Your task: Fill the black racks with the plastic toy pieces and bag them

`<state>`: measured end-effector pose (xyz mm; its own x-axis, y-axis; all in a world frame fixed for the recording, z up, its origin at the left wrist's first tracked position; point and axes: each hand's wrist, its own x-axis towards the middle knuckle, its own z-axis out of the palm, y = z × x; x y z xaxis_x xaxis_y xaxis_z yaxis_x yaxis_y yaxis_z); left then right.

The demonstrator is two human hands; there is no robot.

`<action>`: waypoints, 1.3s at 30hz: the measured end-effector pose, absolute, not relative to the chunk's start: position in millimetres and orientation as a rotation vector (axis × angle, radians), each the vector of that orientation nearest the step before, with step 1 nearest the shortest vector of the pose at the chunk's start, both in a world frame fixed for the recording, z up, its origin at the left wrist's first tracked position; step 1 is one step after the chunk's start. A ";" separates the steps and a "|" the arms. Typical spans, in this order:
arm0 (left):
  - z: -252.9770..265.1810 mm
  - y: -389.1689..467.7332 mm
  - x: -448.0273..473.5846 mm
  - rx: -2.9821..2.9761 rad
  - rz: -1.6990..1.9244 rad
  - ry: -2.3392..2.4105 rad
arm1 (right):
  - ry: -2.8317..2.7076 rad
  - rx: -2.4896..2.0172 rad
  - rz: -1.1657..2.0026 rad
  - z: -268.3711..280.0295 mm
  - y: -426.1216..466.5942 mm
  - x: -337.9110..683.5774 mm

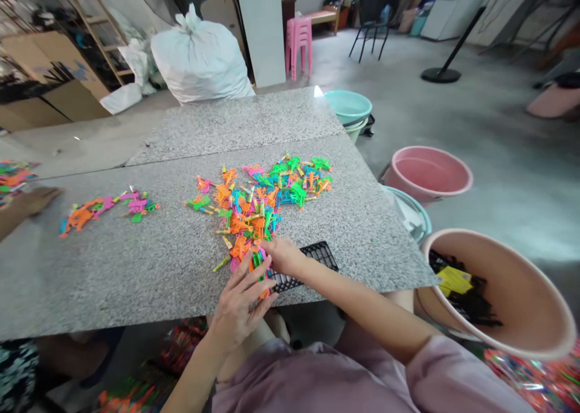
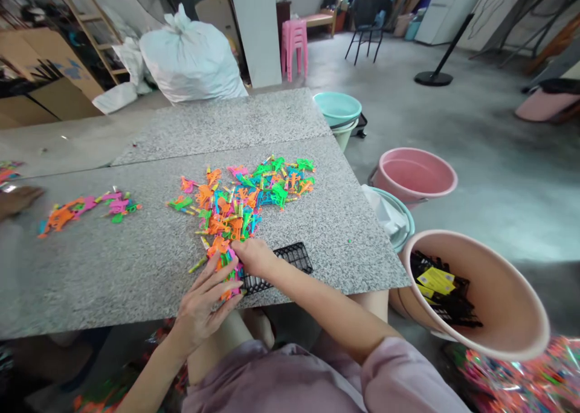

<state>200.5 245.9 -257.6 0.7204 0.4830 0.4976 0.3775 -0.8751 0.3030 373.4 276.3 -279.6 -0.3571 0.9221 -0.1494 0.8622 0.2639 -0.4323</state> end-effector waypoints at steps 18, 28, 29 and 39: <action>-257.6 243.0 194.9 2.696 0.760 0.754 | -2.272 -1.880 0.109 -272.8 366.0 522.8; -244.3 239.9 194.4 2.558 0.599 0.751 | -1.225 -1.452 1.221 -325.7 186.1 388.2; -243.3 239.4 194.4 2.557 0.594 0.752 | -1.301 -1.503 1.166 -325.3 185.8 381.9; -249.1 238.4 198.2 2.602 0.645 0.782 | -2.074 -1.795 0.672 -297.4 199.1 370.1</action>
<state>198.2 238.4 -249.1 0.7442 0.5853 0.3218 0.4274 -0.7875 0.4439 370.1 199.1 -297.4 -0.1618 0.9846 -0.0657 0.8359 0.1014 -0.5394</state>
